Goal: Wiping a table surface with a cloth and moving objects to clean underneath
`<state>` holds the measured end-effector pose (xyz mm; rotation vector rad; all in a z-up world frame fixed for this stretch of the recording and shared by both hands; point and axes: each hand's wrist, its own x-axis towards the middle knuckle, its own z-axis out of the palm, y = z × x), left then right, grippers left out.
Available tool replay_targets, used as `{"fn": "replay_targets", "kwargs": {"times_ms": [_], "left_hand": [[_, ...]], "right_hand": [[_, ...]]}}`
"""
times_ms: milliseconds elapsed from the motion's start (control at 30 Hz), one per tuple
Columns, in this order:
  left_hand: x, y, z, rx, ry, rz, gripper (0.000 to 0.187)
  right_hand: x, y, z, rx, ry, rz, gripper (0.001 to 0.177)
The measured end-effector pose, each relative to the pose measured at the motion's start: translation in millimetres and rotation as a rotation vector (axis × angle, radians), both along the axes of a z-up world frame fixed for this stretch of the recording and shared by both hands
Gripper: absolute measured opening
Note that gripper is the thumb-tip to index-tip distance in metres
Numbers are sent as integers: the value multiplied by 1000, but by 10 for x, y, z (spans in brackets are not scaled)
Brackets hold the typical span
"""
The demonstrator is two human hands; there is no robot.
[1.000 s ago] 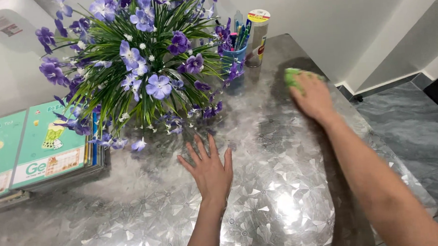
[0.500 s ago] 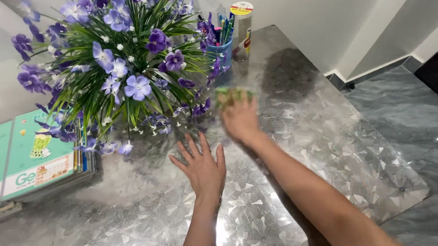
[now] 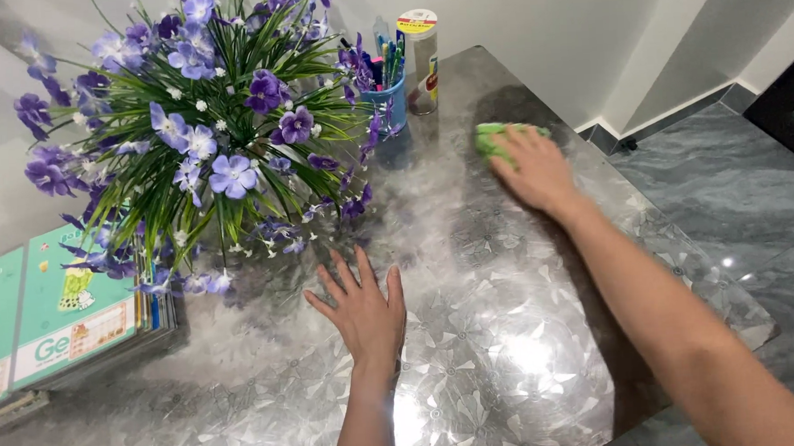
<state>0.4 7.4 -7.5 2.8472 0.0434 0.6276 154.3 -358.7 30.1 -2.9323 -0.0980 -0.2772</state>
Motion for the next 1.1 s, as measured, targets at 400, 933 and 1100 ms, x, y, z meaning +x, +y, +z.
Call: {"fn": "replay_targets", "kwargs": {"times_ms": [400,933,1100], "left_hand": [[31,-3,-77,29,-79,6,74],[-4,-8,14,16,-18,15,75],[-31,19,72,-40,63,-8,77]], "right_hand": [[-9,-222,-382,-1,26,-420,90],[-1156,1958,162,176,102,224,65],[-1183,1447,414,181,131,395,66]]}}
